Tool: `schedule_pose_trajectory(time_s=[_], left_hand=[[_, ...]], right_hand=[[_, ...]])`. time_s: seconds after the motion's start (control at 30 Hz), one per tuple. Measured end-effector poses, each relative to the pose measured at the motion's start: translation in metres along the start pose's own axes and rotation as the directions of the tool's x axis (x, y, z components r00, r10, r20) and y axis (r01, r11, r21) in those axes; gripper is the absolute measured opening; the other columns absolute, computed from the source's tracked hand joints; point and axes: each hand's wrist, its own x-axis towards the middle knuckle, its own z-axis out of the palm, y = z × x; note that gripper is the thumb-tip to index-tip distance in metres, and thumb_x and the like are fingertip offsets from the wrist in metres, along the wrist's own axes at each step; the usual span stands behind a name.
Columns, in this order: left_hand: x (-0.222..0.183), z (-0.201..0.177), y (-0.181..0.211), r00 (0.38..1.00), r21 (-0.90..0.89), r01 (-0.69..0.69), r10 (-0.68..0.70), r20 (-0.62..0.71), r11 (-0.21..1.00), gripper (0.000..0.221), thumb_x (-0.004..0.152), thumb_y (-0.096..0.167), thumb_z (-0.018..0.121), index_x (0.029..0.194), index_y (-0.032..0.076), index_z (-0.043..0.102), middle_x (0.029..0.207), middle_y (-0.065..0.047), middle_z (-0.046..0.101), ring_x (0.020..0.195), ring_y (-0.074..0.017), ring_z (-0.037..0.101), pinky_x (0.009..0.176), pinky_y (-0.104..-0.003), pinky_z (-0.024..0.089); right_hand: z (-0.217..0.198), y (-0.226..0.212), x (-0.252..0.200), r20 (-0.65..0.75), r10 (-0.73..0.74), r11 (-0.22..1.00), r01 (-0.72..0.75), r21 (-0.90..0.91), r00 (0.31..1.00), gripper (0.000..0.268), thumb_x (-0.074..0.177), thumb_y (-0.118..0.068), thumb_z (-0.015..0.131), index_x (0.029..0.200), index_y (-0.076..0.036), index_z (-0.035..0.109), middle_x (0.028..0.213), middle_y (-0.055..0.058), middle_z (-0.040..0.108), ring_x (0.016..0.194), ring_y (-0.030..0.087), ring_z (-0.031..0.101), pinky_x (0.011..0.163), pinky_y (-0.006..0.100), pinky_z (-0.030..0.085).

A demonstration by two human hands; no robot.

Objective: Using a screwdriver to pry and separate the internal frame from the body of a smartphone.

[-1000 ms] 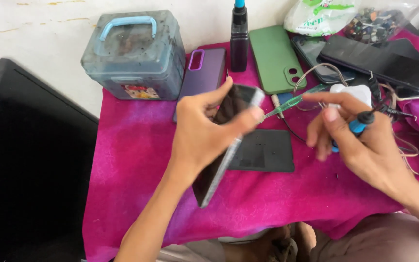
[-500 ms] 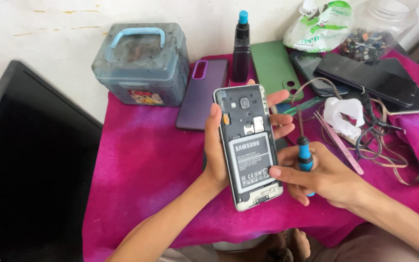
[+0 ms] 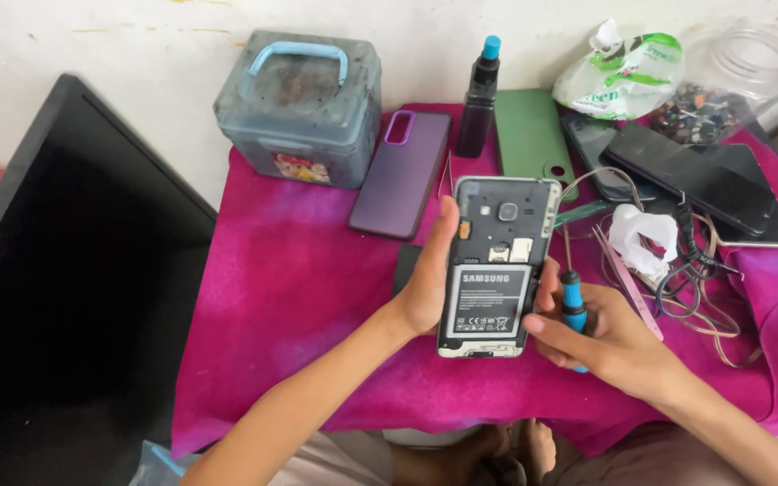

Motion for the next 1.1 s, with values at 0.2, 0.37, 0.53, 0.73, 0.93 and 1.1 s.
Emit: schedule_pose_trajectory(time_s=[0.2, 0.37, 0.53, 0.73, 0.93, 1.1], left_hand=[[0.007, -0.007, 0.0, 0.991, 0.061, -0.008, 0.016, -0.132, 0.998, 0.095, 0.093, 0.084, 0.04, 0.131, -0.001, 0.06, 0.122, -0.016, 0.069, 0.109, -0.0281, 0.07, 0.1, -0.047, 0.055], [0.003, 0.007, 0.011, 0.938, 0.133, 0.041, 0.008, -0.347, 0.99, 0.086, 0.098, 0.074, 0.045, 0.137, -0.002, 0.055, 0.132, -0.027, 0.064, 0.105, -0.0292, 0.07, 0.099, -0.051, 0.056], [0.006, 0.002, -0.007, 0.952, -0.068, 0.05, -0.068, -0.297, 0.996, 0.087, 0.105, 0.077, 0.037, 0.139, 0.0, 0.058, 0.135, -0.032, 0.061, 0.106, -0.0351, 0.07, 0.097, -0.051, 0.057], [0.016, -0.006, -0.018, 0.977, -0.249, 0.192, -0.209, -0.042, 0.949, 0.1, 0.106, 0.08, 0.036, 0.138, -0.013, 0.057, 0.125, -0.029, 0.066, 0.109, -0.0366, 0.069, 0.104, -0.053, 0.053], [0.025, -0.02, -0.052, 0.903, -0.393, 0.426, -0.359, 0.235, 0.815, 0.094, 0.109, 0.083, 0.036, 0.143, -0.002, 0.056, 0.125, -0.024, 0.063, 0.112, -0.0378, 0.065, 0.108, -0.062, 0.049], [0.017, -0.031, -0.066, 0.884, -0.38, 0.467, -0.408, 0.227, 0.799, 0.095, 0.11, 0.085, 0.032, 0.142, 0.0, 0.056, 0.121, -0.021, 0.057, 0.109, -0.0369, 0.062, 0.105, -0.063, 0.051]], right_hand=[[-0.027, 0.007, -0.011, 0.149, -0.108, 0.967, 0.069, 0.246, 0.983, 0.029, 0.105, -0.028, 0.052, 0.108, 0.0, 0.056, 0.066, 0.014, 0.051, 0.052, 0.018, 0.045, 0.045, 0.031, 0.034], [-0.051, 0.007, -0.024, -0.058, -0.058, 0.949, 0.073, 0.306, 0.997, 0.034, 0.101, -0.012, 0.053, 0.124, 0.012, 0.062, 0.081, 0.017, 0.051, 0.068, 0.025, 0.05, 0.056, 0.032, 0.033], [-0.049, -0.019, -0.035, -0.165, -0.25, 0.965, 0.259, 0.036, 0.954, 0.068, 0.094, -0.006, 0.056, 0.16, -0.012, 0.042, 0.105, 0.019, 0.07, 0.057, 0.026, 0.062, 0.046, 0.033, 0.056], [-0.07, -0.021, -0.063, -0.209, -0.318, 0.937, 0.34, 0.078, 0.925, 0.026, 0.093, 0.0, 0.06, 0.118, 0.003, 0.068, 0.099, 0.027, 0.076, 0.064, 0.037, 0.083, 0.048, 0.036, 0.069], [-0.104, -0.032, -0.077, -0.28, -0.129, 0.981, 0.163, 0.103, 0.951, 0.048, 0.079, 0.012, 0.061, 0.127, 0.003, 0.061, 0.113, 0.027, 0.073, 0.094, 0.048, 0.082, 0.071, 0.052, 0.067], [-0.052, -0.058, -0.068, -0.149, -0.5, 0.857, 0.462, -0.229, 0.853, 0.034, 0.084, 0.006, 0.065, 0.117, -0.002, 0.066, 0.102, 0.015, 0.07, 0.085, 0.03, 0.093, 0.083, 0.034, 0.081]])
